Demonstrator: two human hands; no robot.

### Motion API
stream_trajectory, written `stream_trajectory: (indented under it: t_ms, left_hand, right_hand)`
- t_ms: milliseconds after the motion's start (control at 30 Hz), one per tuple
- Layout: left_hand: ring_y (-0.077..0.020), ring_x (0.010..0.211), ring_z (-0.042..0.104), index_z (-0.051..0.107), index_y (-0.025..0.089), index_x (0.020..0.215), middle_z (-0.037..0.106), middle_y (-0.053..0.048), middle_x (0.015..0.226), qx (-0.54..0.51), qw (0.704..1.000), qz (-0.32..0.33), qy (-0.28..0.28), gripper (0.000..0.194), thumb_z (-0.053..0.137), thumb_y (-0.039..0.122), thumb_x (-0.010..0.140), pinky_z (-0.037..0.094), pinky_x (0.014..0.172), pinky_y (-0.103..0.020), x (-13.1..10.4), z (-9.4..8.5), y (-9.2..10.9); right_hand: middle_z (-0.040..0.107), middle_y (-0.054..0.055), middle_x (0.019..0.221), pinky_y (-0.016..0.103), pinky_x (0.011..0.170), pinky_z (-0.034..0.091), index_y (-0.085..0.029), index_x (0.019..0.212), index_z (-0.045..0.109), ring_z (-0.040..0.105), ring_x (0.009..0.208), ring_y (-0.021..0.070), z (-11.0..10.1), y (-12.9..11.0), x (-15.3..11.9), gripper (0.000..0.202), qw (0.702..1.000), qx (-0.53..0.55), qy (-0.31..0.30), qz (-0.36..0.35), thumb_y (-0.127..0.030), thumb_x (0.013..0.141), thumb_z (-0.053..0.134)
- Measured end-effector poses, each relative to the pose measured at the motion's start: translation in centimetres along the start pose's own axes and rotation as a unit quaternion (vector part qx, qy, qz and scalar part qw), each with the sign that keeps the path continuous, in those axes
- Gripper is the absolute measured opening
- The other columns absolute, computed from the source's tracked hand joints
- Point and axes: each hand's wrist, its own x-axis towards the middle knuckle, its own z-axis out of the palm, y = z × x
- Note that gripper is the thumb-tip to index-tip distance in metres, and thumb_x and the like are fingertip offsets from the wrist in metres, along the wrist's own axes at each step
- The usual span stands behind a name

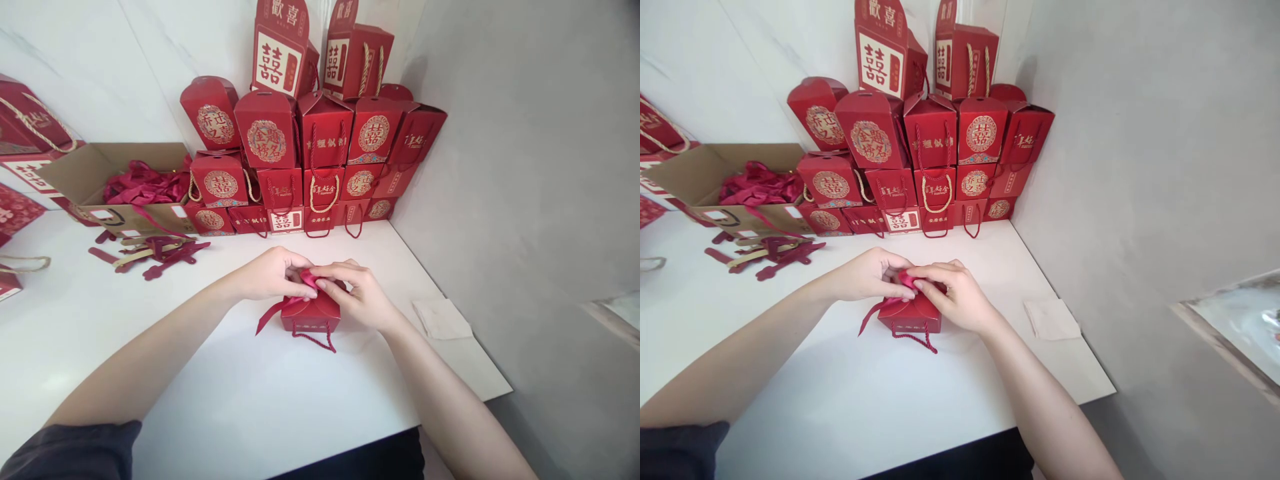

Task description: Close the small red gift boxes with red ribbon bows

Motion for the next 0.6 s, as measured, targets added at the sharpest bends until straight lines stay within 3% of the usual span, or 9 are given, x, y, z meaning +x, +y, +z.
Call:
stream_trajectory:
  t_ms: [167,367,600]
  left_hand:
    - [-0.0098,0.057,0.057,0.069,0.011,0.077,0.064,-0.002,0.064,0.021,1.0,0.0,0.007,0.028,0.061,0.037,0.086,0.047,0.056,-0.021,0.02,-0.13,0.31]
    - [-0.0129,0.066,0.066,0.066,0.013,0.086,0.07,-0.004,0.074,-0.016,1.0,0.003,0.027,0.021,0.064,0.034,0.084,0.051,0.066,-0.024,0.18,0.24,-0.29]
    - [-0.0139,0.064,0.067,0.048,0.017,0.082,0.063,0.001,0.063,-0.075,0.996,-0.014,0.047,0.024,0.065,0.034,0.085,0.05,0.059,-0.023,0.16,0.36,-0.4]
  right_hand:
    - [0.062,-0.001,0.078,0.035,0.083,0.045,-0.025,0.113,0.058,0.056,0.07,0.0145,0.75,-0.13,-0.19,0.025,0.997,-0.04,0.053,0.025,-0.021,0.087,0.059]
    - [0.059,0.005,0.099,0.035,0.092,0.045,-0.021,0.092,0.064,0.057,0.098,0.0183,0.84,0.28,0.29,0.011,0.991,0.036,0.098,0.078,-0.029,0.09,0.057]
    - [0.063,0.002,0.089,0.03,0.083,0.047,-0.02,0.087,0.06,0.059,0.085,0.0148,0.34,0.42,0.33,0.014,0.982,0.12,0.091,0.117,-0.032,0.092,0.055]
